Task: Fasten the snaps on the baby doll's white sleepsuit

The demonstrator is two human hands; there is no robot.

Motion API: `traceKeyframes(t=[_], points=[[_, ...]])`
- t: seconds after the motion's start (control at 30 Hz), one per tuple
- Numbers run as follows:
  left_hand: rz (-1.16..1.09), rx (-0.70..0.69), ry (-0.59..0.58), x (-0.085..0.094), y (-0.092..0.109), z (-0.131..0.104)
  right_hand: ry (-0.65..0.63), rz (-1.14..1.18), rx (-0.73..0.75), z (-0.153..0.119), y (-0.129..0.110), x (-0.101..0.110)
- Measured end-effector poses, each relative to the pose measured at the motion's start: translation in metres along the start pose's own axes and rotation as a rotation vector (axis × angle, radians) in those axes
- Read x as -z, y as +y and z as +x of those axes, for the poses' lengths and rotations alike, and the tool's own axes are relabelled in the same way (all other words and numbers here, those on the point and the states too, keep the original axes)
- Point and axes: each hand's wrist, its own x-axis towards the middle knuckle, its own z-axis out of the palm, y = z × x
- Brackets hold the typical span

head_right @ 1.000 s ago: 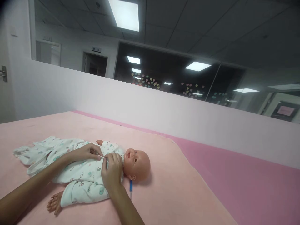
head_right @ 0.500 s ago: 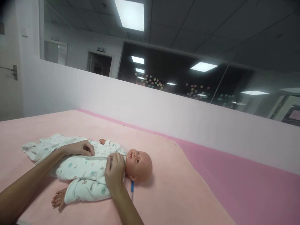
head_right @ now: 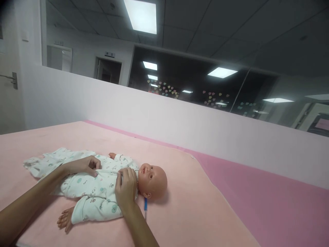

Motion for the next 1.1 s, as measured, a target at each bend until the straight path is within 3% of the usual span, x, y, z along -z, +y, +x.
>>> traceKeyframes(t=[0.4, 0.77, 0.97, 1.1], points=[[0.056, -0.061, 0.157, -0.0010, -0.0022, 0.0028, -0.012, 0.000, 0.007, 0.0006, -0.0011, 0.0005], [0.018, -0.022, 0.122, -0.0010, -0.0006, 0.0040, -0.016, -0.050, 0.033, 0.0009, -0.0004, -0.0007], [0.170, -0.062, -0.009, 0.0012, 0.0072, -0.0029, -0.024, -0.045, 0.024, 0.0016, 0.0001, -0.0003], [0.214, -0.039, 0.041, 0.0011, 0.0050, -0.0025, -0.028, -0.046, 0.026, 0.0020, 0.0001, 0.0001]])
